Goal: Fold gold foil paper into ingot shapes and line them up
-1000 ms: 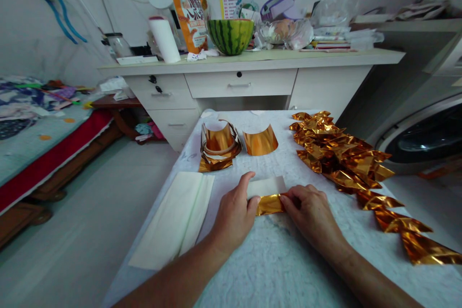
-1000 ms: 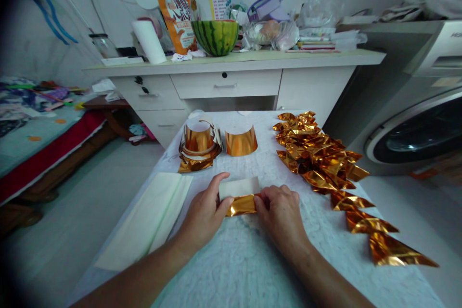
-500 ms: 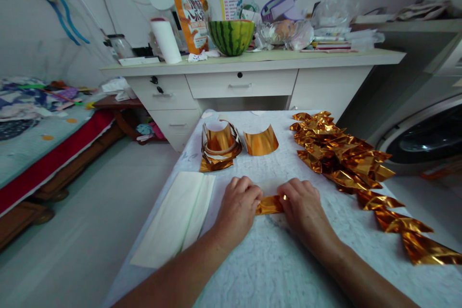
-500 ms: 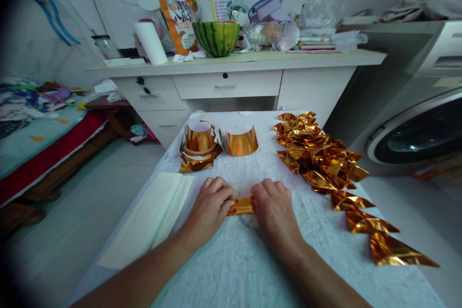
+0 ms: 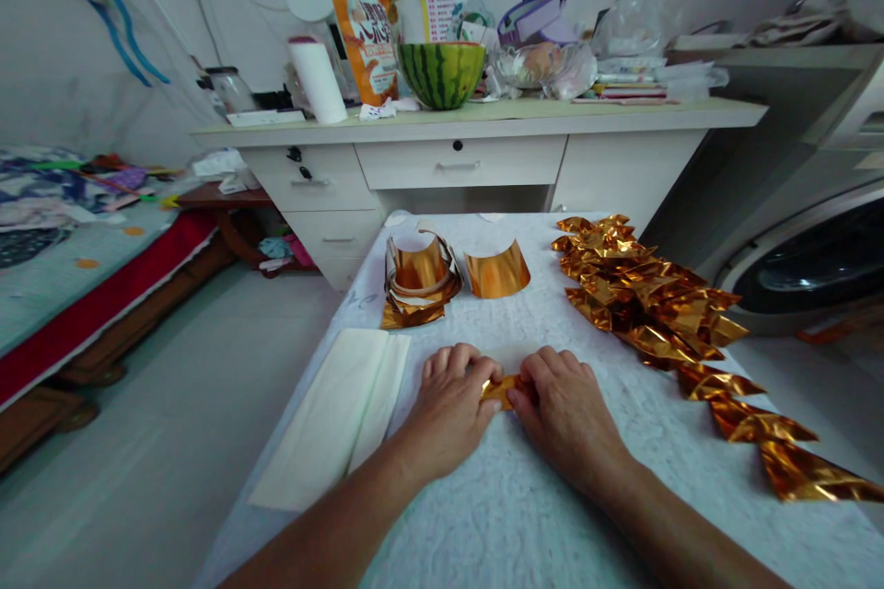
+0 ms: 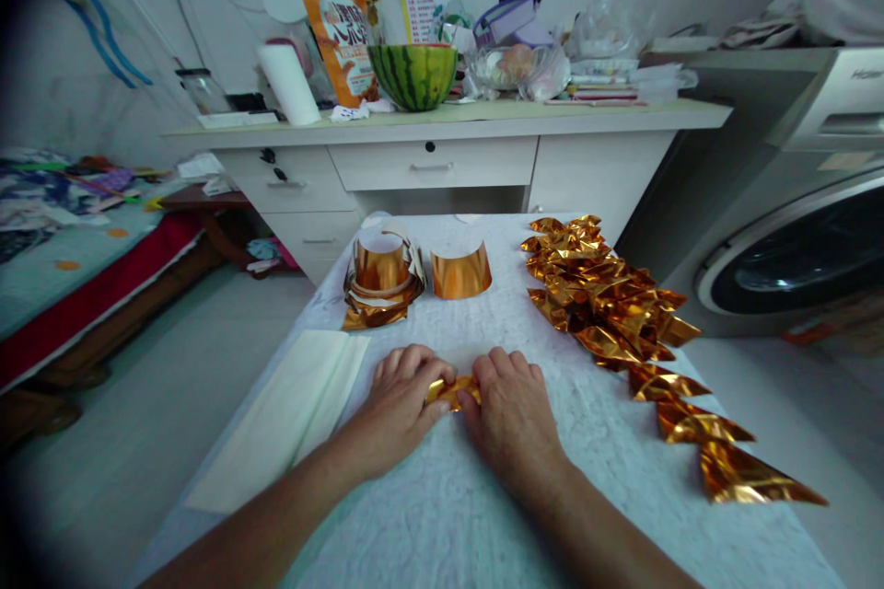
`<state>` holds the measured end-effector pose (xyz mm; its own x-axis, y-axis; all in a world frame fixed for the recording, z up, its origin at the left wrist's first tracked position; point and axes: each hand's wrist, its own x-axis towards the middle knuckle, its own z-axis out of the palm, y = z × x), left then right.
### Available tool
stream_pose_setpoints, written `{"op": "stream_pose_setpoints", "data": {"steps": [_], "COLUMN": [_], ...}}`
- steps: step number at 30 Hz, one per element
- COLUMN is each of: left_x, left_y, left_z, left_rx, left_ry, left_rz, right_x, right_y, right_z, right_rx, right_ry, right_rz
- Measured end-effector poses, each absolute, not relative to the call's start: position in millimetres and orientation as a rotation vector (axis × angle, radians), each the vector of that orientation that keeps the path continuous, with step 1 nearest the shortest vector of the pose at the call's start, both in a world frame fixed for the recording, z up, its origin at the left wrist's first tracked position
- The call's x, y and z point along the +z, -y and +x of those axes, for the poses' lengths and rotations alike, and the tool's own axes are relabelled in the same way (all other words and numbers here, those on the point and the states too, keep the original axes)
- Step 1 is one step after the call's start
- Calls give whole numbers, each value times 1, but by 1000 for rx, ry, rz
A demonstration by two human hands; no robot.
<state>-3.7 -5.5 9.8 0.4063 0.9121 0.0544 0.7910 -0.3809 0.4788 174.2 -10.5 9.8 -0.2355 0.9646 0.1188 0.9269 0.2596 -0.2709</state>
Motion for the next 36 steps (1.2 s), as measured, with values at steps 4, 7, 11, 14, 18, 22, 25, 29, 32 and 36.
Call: {"op": "stream_pose_setpoints", "data": {"steps": [4, 7, 11, 14, 18, 22, 25, 29, 32, 36], "left_x": [10, 13, 16, 17, 16, 15, 16, 19, 22, 22], "left_y": [6, 6, 6, 6, 5, 4, 4, 4, 3, 3], "left_z": [-11, -15, -17, -16, -17, -18, -18, -18, -18, -20], "left_rx": [393, 356, 327, 310, 299, 308, 315, 317, 312, 300], "left_ry": [-1427, -1394, -1380, -1388, -1391, -1377, -1370, -1368, -1359, -1332], "left_rz": [2261, 2250, 2246, 2242, 2240, 2238, 2230, 2197, 2182, 2184], "right_x": [9, 9, 6, 5, 3, 2, 0, 0, -2, -6], "right_y": [13, 14, 13, 13, 14, 13, 11, 7, 3, -3], "right_z": [169, 167, 166, 170, 182, 198, 209, 221, 230, 240], "right_rx": [103, 58, 24, 22, 19, -2, 0, 42, 77, 149], "right_ry": [2292, 2290, 2282, 2277, 2258, 2256, 2251, 2238, 2232, 2231], "right_rz": [-1787, -1809, -1812, -1791, -1783, -1803, -1820, -1821, -1825, -1779]}}
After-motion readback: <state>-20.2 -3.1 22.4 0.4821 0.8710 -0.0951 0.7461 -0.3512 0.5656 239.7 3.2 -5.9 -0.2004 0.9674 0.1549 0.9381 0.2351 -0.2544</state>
